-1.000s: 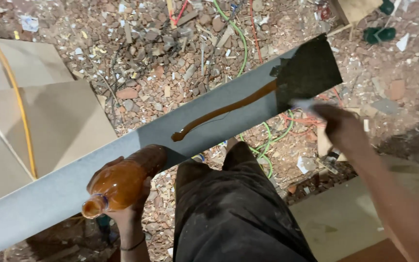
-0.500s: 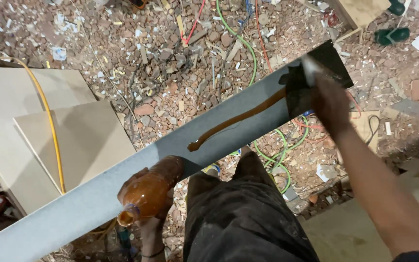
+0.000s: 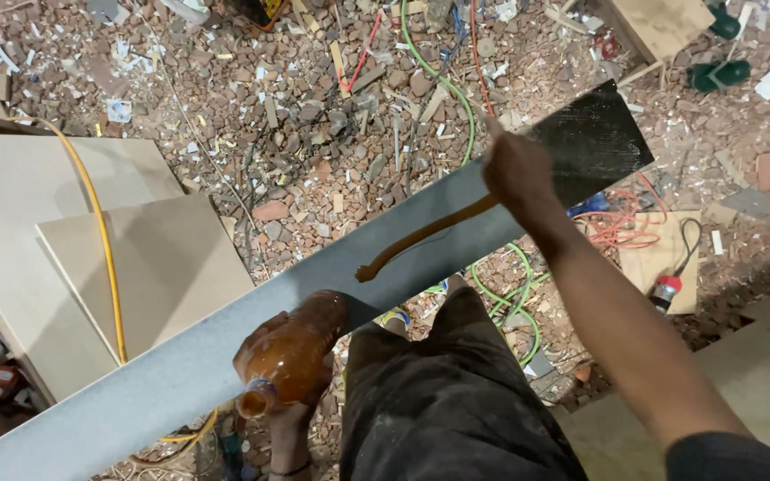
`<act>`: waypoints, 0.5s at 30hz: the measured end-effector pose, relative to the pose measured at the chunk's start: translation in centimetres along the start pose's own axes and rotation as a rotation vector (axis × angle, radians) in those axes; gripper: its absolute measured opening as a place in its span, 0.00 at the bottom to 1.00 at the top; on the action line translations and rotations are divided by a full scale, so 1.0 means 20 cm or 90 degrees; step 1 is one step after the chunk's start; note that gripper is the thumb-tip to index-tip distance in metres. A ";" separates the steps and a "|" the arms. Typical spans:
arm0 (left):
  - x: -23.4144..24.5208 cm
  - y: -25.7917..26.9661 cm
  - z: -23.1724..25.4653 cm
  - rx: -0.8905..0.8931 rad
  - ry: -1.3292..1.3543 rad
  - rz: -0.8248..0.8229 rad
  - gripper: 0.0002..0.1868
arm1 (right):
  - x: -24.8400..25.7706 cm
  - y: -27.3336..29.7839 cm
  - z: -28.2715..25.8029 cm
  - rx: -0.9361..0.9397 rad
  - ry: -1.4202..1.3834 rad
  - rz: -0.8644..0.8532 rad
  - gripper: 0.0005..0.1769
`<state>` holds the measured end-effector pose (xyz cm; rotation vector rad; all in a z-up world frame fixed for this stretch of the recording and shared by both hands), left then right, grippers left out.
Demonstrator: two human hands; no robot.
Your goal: The person aligns a long grey panel against a wooden surface and pours a brown liquid from a plastic bottle onto it. They then use a small white scraper to spread the liquid evenly across the panel's surface.
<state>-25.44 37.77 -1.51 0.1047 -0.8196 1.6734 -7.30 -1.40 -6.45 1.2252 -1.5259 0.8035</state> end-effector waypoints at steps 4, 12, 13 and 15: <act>0.05 0.34 -0.29 0.146 0.135 -0.005 0.37 | 0.07 0.19 0.17 0.100 -0.040 0.169 0.19; 0.10 1.48 -1.26 0.710 0.507 0.064 0.15 | 0.02 0.30 0.29 0.257 -0.026 0.232 0.14; 0.09 1.43 -1.21 0.710 0.500 0.047 0.16 | 0.07 0.27 0.27 0.148 -0.015 0.213 0.15; 0.10 1.29 -1.08 0.709 0.492 0.031 0.17 | 0.01 0.19 0.27 0.039 -0.005 0.192 0.20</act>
Point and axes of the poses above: each hand's wrist, its own y-axis away from the middle knuckle, its own x-axis out of the back of the hand, z = x × y, the point moved 1 cm from there along -y, towards the middle knuckle, and after that the axes turned 9 degrees about -x, right-handed, at the moved point
